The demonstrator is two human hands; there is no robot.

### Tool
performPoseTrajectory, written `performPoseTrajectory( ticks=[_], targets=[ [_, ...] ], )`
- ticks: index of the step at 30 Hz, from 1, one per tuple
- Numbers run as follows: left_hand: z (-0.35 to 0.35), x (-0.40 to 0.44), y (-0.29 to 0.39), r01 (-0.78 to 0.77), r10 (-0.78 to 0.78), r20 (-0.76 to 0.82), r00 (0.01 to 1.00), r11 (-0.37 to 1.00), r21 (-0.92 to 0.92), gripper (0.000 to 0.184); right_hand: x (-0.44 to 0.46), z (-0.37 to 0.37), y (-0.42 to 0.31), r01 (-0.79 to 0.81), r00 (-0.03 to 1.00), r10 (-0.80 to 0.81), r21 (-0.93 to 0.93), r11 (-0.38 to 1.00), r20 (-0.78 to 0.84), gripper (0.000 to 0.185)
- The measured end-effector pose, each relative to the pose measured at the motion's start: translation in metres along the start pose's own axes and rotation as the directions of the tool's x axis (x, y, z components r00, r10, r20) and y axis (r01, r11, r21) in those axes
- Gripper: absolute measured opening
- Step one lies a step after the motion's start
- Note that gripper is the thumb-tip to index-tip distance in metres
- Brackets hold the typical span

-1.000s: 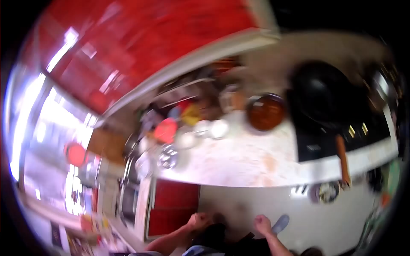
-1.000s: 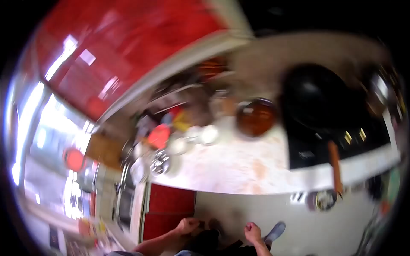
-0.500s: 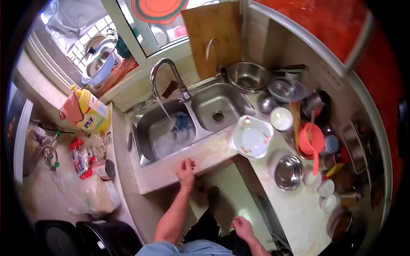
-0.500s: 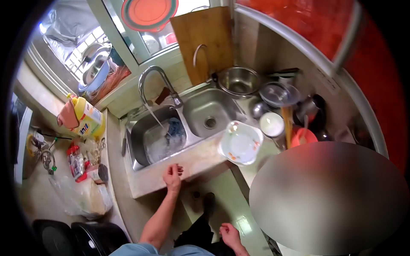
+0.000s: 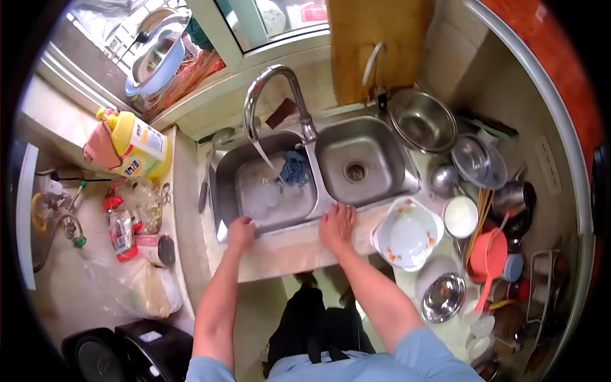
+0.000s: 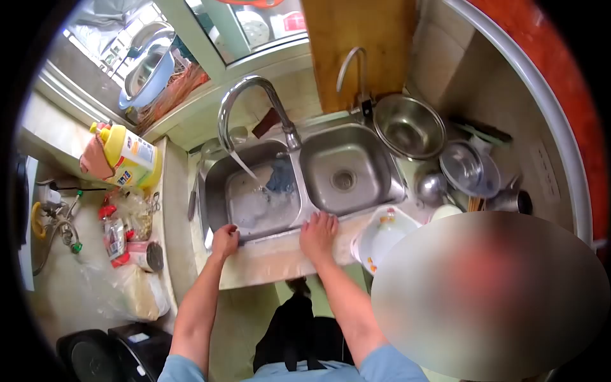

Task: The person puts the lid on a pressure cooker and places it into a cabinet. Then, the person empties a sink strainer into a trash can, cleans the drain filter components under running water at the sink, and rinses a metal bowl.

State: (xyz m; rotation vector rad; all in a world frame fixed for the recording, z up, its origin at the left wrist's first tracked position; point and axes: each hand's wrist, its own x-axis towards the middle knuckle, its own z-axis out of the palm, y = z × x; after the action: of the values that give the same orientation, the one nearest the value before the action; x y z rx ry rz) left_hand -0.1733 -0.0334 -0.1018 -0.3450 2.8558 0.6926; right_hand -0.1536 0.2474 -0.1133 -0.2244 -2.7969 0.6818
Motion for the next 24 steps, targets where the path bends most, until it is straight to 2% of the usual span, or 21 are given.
performPoseTrajectory(
  ticks=[2,4,7,9,10,12,14,16,17,19,20,22,23,24],
  targets=[
    [0.011,0.016,0.014,-0.158,0.151,0.065,0.986,0.979,0.131,0.034,0.001,0.004,0.001,0.040,0.998,-0.040,-0.015,0.999,0.041,0.033],
    [0.056,0.049,0.010,-0.449,0.453,0.099,0.886,0.891,-0.060,0.036,0.000,0.006,-0.004,0.034,0.995,-0.030,-0.044,0.998,0.092,0.037],
    [0.095,0.093,0.040,-0.639,0.631,0.205,0.748,0.769,-0.037,0.041,0.006,0.001,-0.012,0.035,0.990,-0.018,-0.116,0.993,0.142,0.041],
    [0.107,0.117,0.037,-0.721,0.688,0.278,0.670,0.692,0.026,0.041,0.006,0.005,-0.012,0.052,0.990,-0.030,-0.157,0.986,0.136,0.043],
    [0.108,0.131,0.026,-0.711,0.679,0.286,0.677,0.704,0.011,0.041,0.006,0.008,-0.012,0.061,0.991,-0.039,-0.178,0.982,0.128,0.044],
    [0.109,0.147,-0.004,-0.714,0.611,0.382,0.693,0.654,0.249,0.034,0.006,0.005,-0.018,0.059,0.986,-0.027,-0.192,0.980,0.166,0.044],
    [0.100,0.164,-0.036,-0.620,0.581,0.223,0.783,0.761,0.192,0.028,0.010,0.008,-0.016,0.078,0.987,-0.047,-0.203,0.976,0.156,0.045],
    [0.105,0.179,-0.074,-0.430,0.419,0.106,0.902,0.895,0.122,0.025,0.011,0.007,-0.019,0.076,0.985,-0.039,-0.215,0.974,0.170,0.045],
    [0.101,0.183,-0.079,-0.428,0.416,0.115,0.902,0.897,0.112,0.025,0.012,0.007,-0.020,0.083,0.984,-0.046,-0.212,0.974,0.173,0.044],
    [0.091,0.188,-0.080,-0.112,0.102,0.100,0.990,0.989,0.100,0.026,0.012,0.007,-0.020,0.084,0.981,-0.043,-0.214,0.973,0.190,0.044],
    [0.093,0.188,-0.079,-0.107,0.097,0.105,0.990,0.990,0.091,0.026,0.014,0.007,-0.019,0.088,0.980,-0.047,-0.206,0.975,0.196,0.044],
    [0.100,0.183,-0.073,-0.166,0.169,-0.042,0.985,0.984,0.070,0.030,0.014,0.007,-0.021,0.091,0.977,-0.047,-0.209,0.974,0.208,0.043],
    [0.108,0.180,-0.071,-0.161,0.164,-0.036,0.986,0.985,0.065,0.030,0.014,0.007,-0.021,0.091,0.976,-0.047,-0.205,0.975,0.214,0.042],
    [0.120,0.176,-0.068,-0.188,0.186,-0.099,0.978,0.982,-0.007,0.033,0.014,0.007,-0.021,0.093,0.974,-0.045,-0.210,0.973,0.220,0.042]
  ],
)
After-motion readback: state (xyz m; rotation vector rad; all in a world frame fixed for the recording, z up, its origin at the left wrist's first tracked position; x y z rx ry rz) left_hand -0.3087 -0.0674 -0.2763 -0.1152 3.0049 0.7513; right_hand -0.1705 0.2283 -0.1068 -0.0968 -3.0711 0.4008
